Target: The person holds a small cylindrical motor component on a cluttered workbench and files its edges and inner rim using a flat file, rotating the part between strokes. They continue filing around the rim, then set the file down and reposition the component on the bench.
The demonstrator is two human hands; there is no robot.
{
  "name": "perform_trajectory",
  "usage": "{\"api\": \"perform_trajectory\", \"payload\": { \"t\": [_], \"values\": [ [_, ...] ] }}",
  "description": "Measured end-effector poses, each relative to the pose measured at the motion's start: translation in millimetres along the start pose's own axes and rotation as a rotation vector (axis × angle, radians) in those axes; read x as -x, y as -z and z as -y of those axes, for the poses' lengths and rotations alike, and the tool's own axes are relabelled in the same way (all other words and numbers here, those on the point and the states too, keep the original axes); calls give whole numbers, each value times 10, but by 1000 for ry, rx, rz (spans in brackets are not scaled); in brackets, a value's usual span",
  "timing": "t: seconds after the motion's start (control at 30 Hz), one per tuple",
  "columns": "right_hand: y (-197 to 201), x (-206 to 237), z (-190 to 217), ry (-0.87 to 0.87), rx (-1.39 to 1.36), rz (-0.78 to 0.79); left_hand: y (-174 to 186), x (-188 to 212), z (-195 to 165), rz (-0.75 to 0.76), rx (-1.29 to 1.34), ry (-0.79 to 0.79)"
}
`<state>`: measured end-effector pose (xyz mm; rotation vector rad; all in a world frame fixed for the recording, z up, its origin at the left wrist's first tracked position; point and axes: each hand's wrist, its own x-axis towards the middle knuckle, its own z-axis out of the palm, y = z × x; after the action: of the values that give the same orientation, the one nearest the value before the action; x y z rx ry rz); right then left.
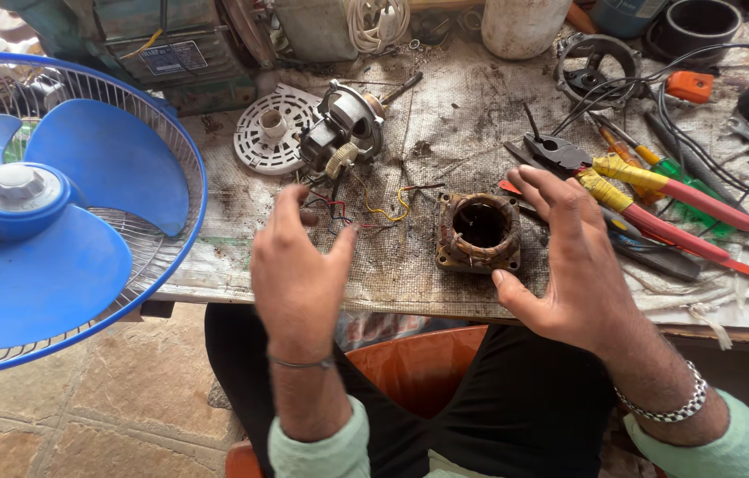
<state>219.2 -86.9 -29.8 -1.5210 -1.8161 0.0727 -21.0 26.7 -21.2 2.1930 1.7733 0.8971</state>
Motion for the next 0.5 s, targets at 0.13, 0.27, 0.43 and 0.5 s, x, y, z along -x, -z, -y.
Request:
{"api": "perform_trajectory", "payload": {
  "t": [0.13,0.27,0.43,0.5],
  "values": [
    [-9,2,15,10,1,-21,196,-233,-15,170,-22,-209],
    [-11,16,24,22,40,-34,131,-256,-140,304,-45,-391],
    [-3,44,28,-15,38,-46,-46,-88,-211,331,-31,-386],
    [-9,41,25,2,28,-52,-81,-80,-212,284,-13,-384]
  ]
}}
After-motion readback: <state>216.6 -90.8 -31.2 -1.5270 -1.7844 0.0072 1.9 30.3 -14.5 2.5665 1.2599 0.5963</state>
